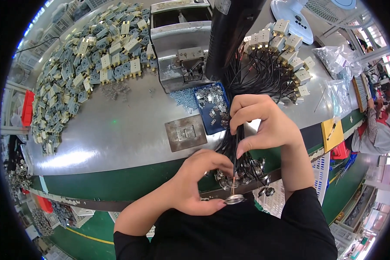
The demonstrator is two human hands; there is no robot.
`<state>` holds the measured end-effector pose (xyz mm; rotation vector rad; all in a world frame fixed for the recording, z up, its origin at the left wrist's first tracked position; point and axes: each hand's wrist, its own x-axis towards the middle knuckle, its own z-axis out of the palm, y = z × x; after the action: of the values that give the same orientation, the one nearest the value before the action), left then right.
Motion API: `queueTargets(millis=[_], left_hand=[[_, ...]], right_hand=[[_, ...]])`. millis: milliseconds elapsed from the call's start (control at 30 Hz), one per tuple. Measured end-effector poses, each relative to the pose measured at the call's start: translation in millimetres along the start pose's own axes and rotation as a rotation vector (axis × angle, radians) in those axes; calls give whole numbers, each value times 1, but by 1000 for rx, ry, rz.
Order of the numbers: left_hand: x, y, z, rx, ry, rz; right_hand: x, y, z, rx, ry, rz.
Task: The user is assembling electronic parts by connecting wires and using a pneumatic screwdriver to secure components.
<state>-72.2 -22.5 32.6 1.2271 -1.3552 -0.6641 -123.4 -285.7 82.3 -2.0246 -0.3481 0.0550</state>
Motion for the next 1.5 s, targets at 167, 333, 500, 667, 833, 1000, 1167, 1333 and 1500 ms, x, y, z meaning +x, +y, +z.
queueTargets(millis=[167,333,500,667,833,1000,1167,1333,1500], left_hand=[[-24,19,4,-448,452,-112],[-33,52,-23,-190,448,-272],[-49,41,-42,42,518,-207],[-56,19,-44,-306,585,-128],[-51,9,-51,-584,540,-56],[-47,4,-51,-558,527,-123],[-36,10,-59,-624,594,-343],[-27,22,-52,-545,489,-426],[-15,26,-46,-478,549,-245]], right_hand=[[15,-10,0,-320,110,-131],[35,-21,34,-259,-49,-380],[50,-19,67,-240,-156,-399],[57,-6,72,33,-116,-383],[59,0,70,170,-59,-425],[57,-15,60,-84,9,-422],[59,-14,59,-213,211,-496],[59,-20,52,-101,200,-402],[58,-23,51,291,193,-192]])
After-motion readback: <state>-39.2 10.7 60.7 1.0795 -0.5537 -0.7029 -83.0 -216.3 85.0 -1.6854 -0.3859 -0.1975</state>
